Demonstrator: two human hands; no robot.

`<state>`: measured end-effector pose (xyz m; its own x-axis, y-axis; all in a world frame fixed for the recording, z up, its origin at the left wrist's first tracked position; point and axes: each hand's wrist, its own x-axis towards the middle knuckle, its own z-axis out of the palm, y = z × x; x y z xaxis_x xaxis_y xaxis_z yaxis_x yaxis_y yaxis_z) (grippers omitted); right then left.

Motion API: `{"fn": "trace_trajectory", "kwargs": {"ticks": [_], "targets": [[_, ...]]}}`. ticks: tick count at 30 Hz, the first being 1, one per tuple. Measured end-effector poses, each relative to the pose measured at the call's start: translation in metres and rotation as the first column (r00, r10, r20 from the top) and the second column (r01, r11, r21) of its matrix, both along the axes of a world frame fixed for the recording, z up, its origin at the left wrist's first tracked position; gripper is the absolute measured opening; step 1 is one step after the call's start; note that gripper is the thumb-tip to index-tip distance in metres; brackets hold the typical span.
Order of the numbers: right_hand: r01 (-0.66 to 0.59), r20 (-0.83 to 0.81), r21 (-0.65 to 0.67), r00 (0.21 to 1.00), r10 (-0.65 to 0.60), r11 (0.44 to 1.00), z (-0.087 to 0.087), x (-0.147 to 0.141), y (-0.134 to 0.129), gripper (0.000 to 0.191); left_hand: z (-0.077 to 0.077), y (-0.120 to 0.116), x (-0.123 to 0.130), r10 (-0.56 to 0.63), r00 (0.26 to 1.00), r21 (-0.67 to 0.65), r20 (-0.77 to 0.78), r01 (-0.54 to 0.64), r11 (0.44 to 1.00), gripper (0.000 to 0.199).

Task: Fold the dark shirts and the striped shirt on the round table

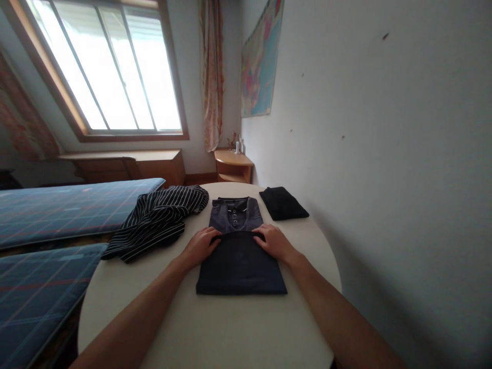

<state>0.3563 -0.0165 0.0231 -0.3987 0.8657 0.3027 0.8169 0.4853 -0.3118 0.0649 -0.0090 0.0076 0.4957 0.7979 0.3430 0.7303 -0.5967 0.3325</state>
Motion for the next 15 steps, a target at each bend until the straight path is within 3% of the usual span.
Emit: {"fn": "trace_trajectory", "kwargs": {"ticks": [11,15], "targets": [[-0.001,0.081,-0.145,0.997,0.013,0.989,0.016,0.005,-0.033,0.020,0.022,-0.031,-0.003,-0.096,0.989,-0.146,-0.115,0.078,0.986,0.018],[0.019,0.019,-0.069,1.000,-0.018,0.997,0.025,0.001,-0.041,0.017,0.028,-0.035,-0.005,-0.077,0.996,-0.125,-0.034,0.073,0.989,0.018]]}}
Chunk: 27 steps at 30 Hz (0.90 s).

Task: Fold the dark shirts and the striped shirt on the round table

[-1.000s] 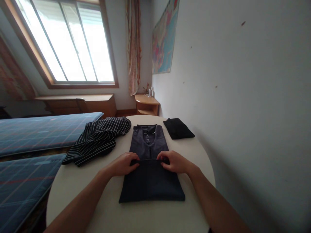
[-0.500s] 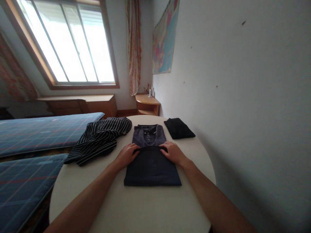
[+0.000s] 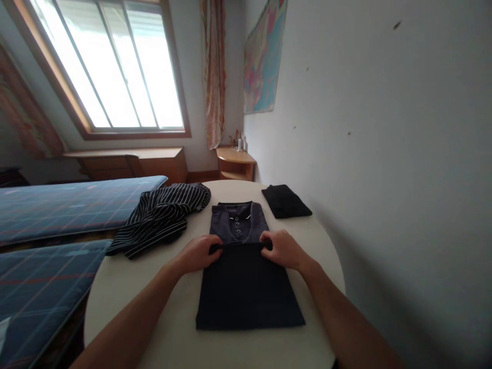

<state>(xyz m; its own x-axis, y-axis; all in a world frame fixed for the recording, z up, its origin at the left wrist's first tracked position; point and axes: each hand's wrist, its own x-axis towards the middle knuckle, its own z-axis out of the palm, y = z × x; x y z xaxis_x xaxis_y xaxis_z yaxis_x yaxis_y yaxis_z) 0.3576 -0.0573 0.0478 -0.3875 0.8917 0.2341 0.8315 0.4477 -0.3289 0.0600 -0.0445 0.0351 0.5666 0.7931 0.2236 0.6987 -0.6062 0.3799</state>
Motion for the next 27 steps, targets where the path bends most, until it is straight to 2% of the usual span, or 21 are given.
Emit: {"fn": "trace_trajectory", "kwargs": {"ticks": [5,7,11,15,21,23,27], "targets": [[0.058,-0.134,0.179,0.990,-0.034,0.982,-0.006,-0.004,0.017,0.017,-0.005,0.014,0.000,0.147,0.979,0.183,0.139,-0.171,0.968,0.023],[0.039,-0.106,0.167,0.994,-0.022,0.985,-0.014,-0.003,0.027,0.017,-0.011,0.021,0.002,0.164,0.980,0.191,0.114,-0.184,0.964,0.024],[0.027,-0.044,0.055,0.999,-0.025,0.998,-0.025,-0.001,0.036,0.019,-0.022,0.028,0.003,0.170,0.984,0.120,0.057,-0.176,0.977,0.024],[-0.003,-0.021,-0.009,1.000,0.003,1.000,-0.019,0.004,0.027,0.022,-0.018,0.021,0.001,0.105,0.995,0.042,0.002,-0.105,0.994,0.021],[-0.205,-0.036,-0.148,0.979,0.202,0.967,-0.003,0.008,0.001,0.018,0.001,-0.004,-0.003,-0.049,0.998,-0.065,-0.044,0.046,0.997,0.019],[-0.193,-0.064,-0.069,0.980,0.188,0.979,0.001,0.007,-0.001,0.018,0.006,-0.005,-0.003,-0.031,0.999,-0.010,0.016,0.031,0.999,0.019],[-0.034,-0.190,0.214,0.979,0.075,0.976,0.000,0.005,0.012,0.017,0.006,0.009,0.001,0.098,0.979,0.171,0.179,-0.129,0.977,0.024]]}}
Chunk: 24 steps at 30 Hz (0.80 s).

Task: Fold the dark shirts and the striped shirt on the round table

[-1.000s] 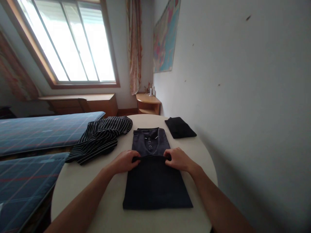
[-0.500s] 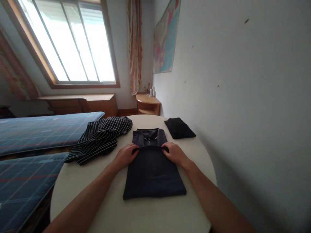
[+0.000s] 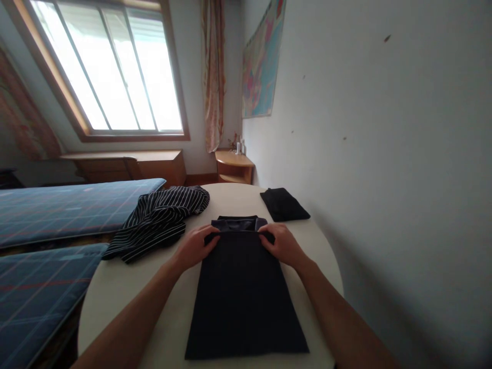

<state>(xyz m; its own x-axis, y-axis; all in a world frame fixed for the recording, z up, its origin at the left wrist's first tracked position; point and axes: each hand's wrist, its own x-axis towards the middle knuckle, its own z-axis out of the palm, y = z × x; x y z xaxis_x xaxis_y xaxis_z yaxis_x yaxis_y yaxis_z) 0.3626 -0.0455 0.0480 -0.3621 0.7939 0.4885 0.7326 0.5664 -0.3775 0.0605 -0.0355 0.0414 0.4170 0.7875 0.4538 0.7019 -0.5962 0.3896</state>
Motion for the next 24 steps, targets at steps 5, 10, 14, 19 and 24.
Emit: {"fn": "trace_trajectory", "kwargs": {"ticks": [5,10,14,19,24], "targets": [[0.073,0.024,0.013,0.997,-0.074,0.997,-0.018,-0.001,0.025,0.017,-0.020,0.024,0.004,0.077,0.997,0.034,-0.022,-0.076,0.997,0.025],[0.075,0.100,-0.126,0.993,-0.063,0.989,-0.033,0.001,0.033,0.019,-0.036,0.031,0.004,0.032,0.996,-0.064,-0.084,-0.037,0.997,0.025],[0.059,0.119,-0.187,0.992,-0.037,0.981,-0.032,0.001,0.029,0.021,-0.027,0.022,0.003,0.001,0.991,-0.092,-0.134,-0.013,0.996,0.025],[-0.064,0.141,-0.263,0.985,0.104,0.963,-0.022,0.003,0.011,0.021,-0.013,0.006,-0.002,-0.133,0.959,-0.206,-0.251,0.082,0.975,0.025],[-0.142,0.129,-0.269,0.975,0.182,0.953,-0.010,0.005,-0.004,0.019,-0.004,-0.006,-0.007,-0.206,0.963,-0.241,-0.174,0.161,0.957,0.018]]}}
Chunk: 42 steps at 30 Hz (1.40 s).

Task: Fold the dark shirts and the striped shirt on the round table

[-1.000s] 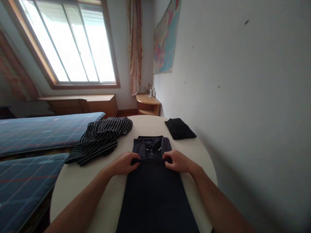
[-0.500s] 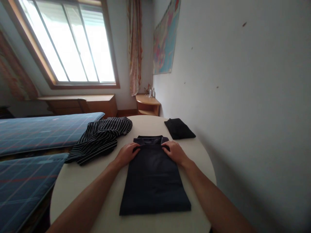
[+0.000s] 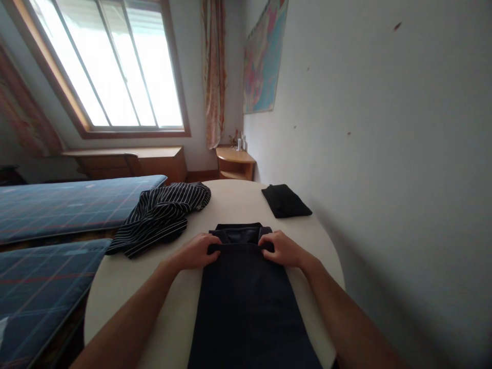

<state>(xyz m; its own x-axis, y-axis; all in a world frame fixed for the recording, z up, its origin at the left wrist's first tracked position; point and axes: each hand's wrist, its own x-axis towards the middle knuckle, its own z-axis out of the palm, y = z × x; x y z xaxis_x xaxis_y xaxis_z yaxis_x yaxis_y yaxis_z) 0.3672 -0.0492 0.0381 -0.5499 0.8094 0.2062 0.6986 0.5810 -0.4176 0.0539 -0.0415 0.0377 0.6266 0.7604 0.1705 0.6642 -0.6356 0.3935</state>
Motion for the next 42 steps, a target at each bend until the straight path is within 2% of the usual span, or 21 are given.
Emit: {"fn": "trace_trajectory", "kwargs": {"ticks": [3,7,10,12,14,16,20,22,24,27,29,32,35,37,39,42], "targets": [[0.029,-0.097,0.086,0.995,-0.020,0.996,0.008,0.001,-0.002,0.021,0.010,-0.004,-0.001,0.031,0.987,0.001,0.156,-0.031,1.000,0.019],[0.135,-0.264,0.216,0.962,-0.075,0.967,0.020,0.006,0.004,0.018,0.026,-0.001,0.001,0.123,0.939,0.096,0.322,-0.161,0.982,0.025],[0.192,-0.306,0.231,0.945,-0.116,0.954,0.032,0.008,0.016,0.016,0.035,0.011,0.002,0.192,0.896,0.101,0.400,-0.251,0.963,0.030],[0.181,-0.305,0.217,0.946,-0.110,0.959,0.039,0.007,0.026,0.017,0.037,0.023,0.003,0.229,0.879,0.090,0.418,-0.291,0.952,0.032],[0.162,-0.305,0.180,0.947,-0.102,0.970,0.041,0.007,0.036,0.019,0.032,0.035,0.003,0.262,0.869,0.062,0.421,-0.315,0.947,0.032],[0.168,-0.310,0.131,0.943,-0.121,0.977,0.033,0.005,0.046,0.020,0.019,0.047,0.002,0.293,0.858,0.018,0.423,-0.331,0.944,0.034],[0.214,-0.340,0.009,0.919,-0.198,0.977,-0.002,0.004,0.060,0.025,-0.017,0.060,0.002,0.366,0.833,-0.029,0.415,-0.390,0.920,0.038],[0.206,-0.365,-0.033,0.909,-0.204,0.978,-0.018,0.005,0.063,0.025,-0.030,0.061,0.002,0.392,0.827,-0.023,0.402,-0.419,0.908,0.038],[0.215,-0.417,-0.031,0.885,-0.208,0.976,-0.027,0.007,0.066,0.024,-0.037,0.062,0.004,0.411,0.808,-0.037,0.422,-0.437,0.899,0.038],[0.273,-0.480,0.003,0.844,-0.238,0.962,-0.031,0.010,0.069,0.027,-0.040,0.062,0.005,0.452,0.771,-0.091,0.449,-0.464,0.881,0.036],[0.289,-0.438,0.055,0.867,-0.237,0.956,-0.031,0.009,0.069,0.028,-0.040,0.062,0.007,0.482,0.775,-0.090,0.408,-0.491,0.866,0.033],[0.241,-0.288,0.205,0.941,-0.177,0.949,-0.028,0.000,0.064,0.029,-0.036,0.056,0.011,0.484,0.795,0.082,0.365,-0.545,0.834,0.030],[0.121,-0.140,0.278,0.987,-0.084,0.953,-0.026,-0.015,0.055,0.034,-0.026,0.036,0.024,0.414,0.842,0.289,0.346,-0.515,0.807,0.028],[0.059,-0.044,0.227,0.998,-0.050,0.972,-0.027,-0.024,0.050,0.040,-0.021,0.017,0.038,0.365,0.888,0.292,0.280,-0.442,0.848,0.026],[0.056,0.037,0.151,0.997,-0.062,0.987,-0.030,-0.028,0.048,0.046,-0.019,-0.004,0.052,0.317,0.932,0.253,0.176,-0.355,0.900,0.029],[0.114,0.101,0.112,0.987,-0.126,0.987,-0.030,-0.027,0.047,0.048,-0.019,-0.030,0.070,0.280,0.960,0.139,0.011,-0.279,0.950,0.051]]}}
